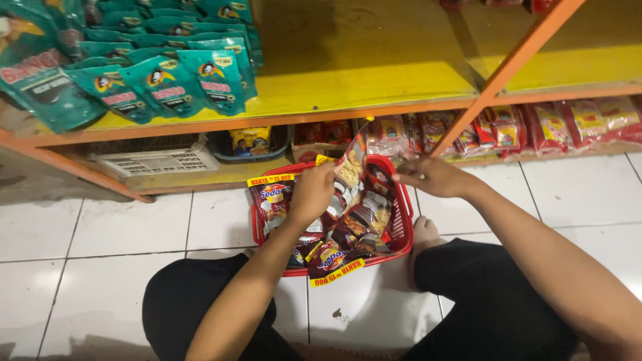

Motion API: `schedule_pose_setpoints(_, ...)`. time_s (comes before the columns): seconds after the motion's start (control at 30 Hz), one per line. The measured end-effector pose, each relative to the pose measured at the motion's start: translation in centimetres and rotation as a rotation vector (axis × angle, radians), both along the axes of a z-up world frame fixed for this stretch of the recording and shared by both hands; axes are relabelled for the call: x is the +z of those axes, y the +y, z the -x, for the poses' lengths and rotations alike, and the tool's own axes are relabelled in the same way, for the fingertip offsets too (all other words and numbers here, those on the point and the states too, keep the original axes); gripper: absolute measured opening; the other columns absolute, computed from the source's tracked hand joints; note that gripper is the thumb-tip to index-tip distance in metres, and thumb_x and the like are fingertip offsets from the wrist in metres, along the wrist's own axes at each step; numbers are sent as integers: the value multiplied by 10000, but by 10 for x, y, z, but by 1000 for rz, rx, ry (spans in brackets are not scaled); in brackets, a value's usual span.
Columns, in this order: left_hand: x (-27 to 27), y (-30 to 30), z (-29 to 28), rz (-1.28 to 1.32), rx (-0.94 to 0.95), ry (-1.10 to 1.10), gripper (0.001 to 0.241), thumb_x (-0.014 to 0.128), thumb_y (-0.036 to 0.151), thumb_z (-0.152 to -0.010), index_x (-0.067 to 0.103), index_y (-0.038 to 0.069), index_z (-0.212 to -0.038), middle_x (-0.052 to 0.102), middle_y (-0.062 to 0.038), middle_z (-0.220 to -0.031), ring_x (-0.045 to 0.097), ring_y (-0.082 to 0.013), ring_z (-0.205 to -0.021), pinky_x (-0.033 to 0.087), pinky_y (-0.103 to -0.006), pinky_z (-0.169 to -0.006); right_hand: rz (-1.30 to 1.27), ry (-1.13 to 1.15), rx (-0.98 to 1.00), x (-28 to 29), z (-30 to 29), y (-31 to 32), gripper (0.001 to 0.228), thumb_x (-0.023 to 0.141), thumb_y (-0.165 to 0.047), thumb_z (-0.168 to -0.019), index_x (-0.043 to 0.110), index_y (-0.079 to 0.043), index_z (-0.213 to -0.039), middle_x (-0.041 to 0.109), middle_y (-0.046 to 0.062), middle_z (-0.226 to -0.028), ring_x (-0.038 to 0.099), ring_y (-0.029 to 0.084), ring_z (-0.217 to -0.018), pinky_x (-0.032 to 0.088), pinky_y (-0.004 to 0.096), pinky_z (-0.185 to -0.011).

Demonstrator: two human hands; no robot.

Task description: The person takes various packets of food from a red plastic basket and arranges them onto shelves in a grocery store aisle by hand.

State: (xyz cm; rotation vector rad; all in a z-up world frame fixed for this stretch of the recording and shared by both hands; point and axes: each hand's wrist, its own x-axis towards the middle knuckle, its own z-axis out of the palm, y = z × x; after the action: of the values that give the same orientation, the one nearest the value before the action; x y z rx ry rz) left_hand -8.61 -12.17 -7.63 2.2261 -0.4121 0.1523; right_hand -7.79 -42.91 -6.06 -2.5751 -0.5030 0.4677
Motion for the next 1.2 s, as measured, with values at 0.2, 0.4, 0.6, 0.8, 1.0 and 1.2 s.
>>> schedule_pose_setpoints(0.2,75,23,18,220,-177,-54,282,550,248,-1055,667,-7,-1079,665,-191,-874,650,-352,-780,506,-355,-718,-192,239,29,2,5,25,697,595,-559,-969,532,-55,-1446,539,216,-1423,533,346,-1300,423,414,-1071)
schedule_pose_setpoints(0.4,120,40,23,377,-235,37,290,547,232,-1071,684,-12,-1145,741,-102,-930,662,-182,-884,531,-281,-815,-1157,564,24,8,9,44,380,652,-381,-1041,561,-56,-1215,668,167,-1113,694,273,-1081,551,389,-859)
schedule_pose_setpoints(0.6,149,52,-8,223,-284,-198,347,568,266,-1067,685,-10,-1242,761,-130,-1089,665,-101,-988,517,-282,-870,-1262,156,-269,49,-4,70,255,629,-249,-1017,679,-23,-1125,746,90,-899,705,156,-785,550,288,-698)
schedule_pose_setpoints(0.8,124,27,-29,400,-61,-87,329,685,287,-953,753,-11,-1076,797,-149,-929,729,-169,-787,550,-323,-735,-986,-253,-379,74,-28,103,194,710,-209,-990,747,-26,-1040,678,28,-762,591,100,-641,487,276,-602)
schedule_pose_setpoints(1.0,96,13,-52,580,153,-371,297,638,246,-1038,726,-38,-1047,725,-138,-861,646,-133,-776,527,-314,-728,-1046,-575,-360,94,-61,127,253,712,-175,-1075,678,12,-1242,674,52,-1058,593,117,-941,482,266,-838)
schedule_pose_setpoints(1.2,89,-7,-88,715,515,-253,364,633,269,-1076,673,-73,-957,671,-169,-740,569,-170,-647,482,-345,-635,-722,-791,-129,97,-67,147,613,753,-175,-966,476,11,-1480,581,211,-1452,606,293,-1265,511,369,-1016)
